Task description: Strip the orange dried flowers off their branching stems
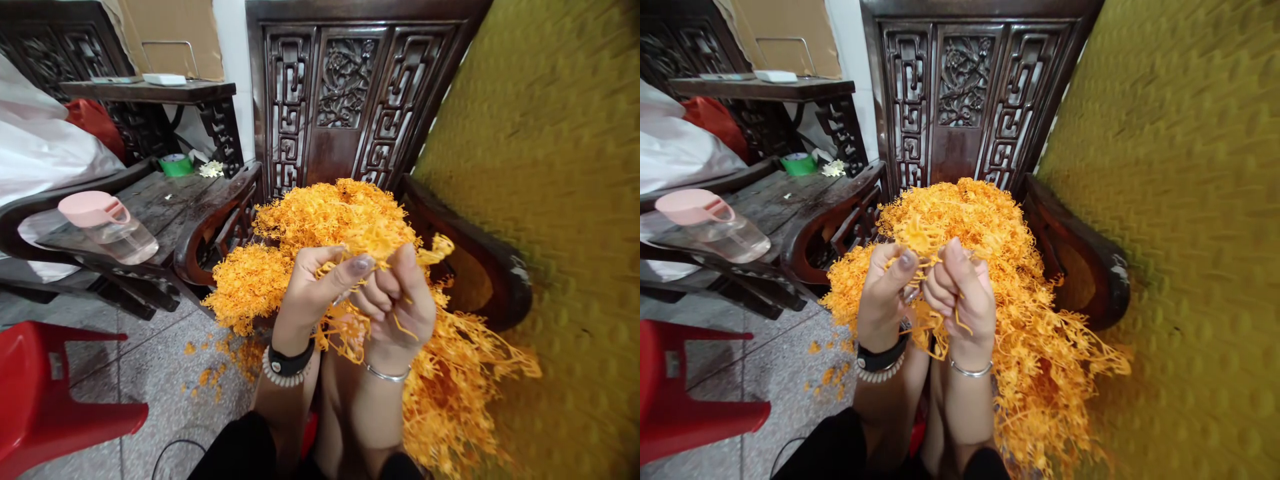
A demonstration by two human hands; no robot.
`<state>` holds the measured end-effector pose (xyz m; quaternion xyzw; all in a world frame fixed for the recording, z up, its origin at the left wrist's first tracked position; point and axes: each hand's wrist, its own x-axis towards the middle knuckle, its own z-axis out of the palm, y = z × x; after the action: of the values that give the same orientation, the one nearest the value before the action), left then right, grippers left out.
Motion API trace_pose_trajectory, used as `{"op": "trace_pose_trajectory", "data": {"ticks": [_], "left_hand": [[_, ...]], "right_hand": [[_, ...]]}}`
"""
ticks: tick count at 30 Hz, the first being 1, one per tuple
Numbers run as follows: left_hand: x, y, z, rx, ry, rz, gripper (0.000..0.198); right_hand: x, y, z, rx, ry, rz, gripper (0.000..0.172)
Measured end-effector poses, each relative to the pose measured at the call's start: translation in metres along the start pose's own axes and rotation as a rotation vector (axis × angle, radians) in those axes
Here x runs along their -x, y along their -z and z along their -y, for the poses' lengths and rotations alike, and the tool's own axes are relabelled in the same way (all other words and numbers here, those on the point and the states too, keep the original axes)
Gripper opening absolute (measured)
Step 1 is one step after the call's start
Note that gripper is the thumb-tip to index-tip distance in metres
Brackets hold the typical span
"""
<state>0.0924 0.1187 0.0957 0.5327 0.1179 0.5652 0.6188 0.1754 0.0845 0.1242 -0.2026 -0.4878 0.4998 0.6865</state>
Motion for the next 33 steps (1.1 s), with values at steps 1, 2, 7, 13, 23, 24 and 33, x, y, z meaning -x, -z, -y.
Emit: {"op": "trace_pose_trajectory", "data": {"ticks": [1, 2, 7, 13, 23, 24, 33], "left_hand": [[0.0, -0.001, 0.002, 0.011, 0.016, 0.008, 0.045], [0.0, -0.002, 0.005, 0.008, 0.025, 0.008, 0.049], [0.0, -0.005, 0.007, 0.015, 0.024, 0.0, 0.055], [0.003, 0.008, -0.018, 0.173, -0.112, -0.128, 0.061], [-0.004, -0.007, -0.008, -0.118, -0.119, -0.066, 0.023], [-0.004, -0.007, -0.009, -0.128, -0.122, -0.076, 0.023], [0.004, -0.001, -0.015, -0.298, -0.142, 0.004, 0.041]], "right_hand": [[0.0, -0.003, -0.001, -0.007, 0.018, -0.002, 0.057], [0.0, -0.005, -0.001, -0.016, 0.045, -0.002, 0.057], [-0.001, -0.009, -0.005, -0.202, 0.209, 0.131, 0.055], [0.0, 0.014, 0.008, -0.407, 0.407, -0.043, 0.044], [0.004, 0.021, 0.011, 0.262, 0.014, -0.166, 0.055], [0.004, 0.022, 0.012, 0.27, -0.003, -0.181, 0.056], [0.009, 0.025, 0.013, 0.363, -0.162, -0.091, 0.055]]}}
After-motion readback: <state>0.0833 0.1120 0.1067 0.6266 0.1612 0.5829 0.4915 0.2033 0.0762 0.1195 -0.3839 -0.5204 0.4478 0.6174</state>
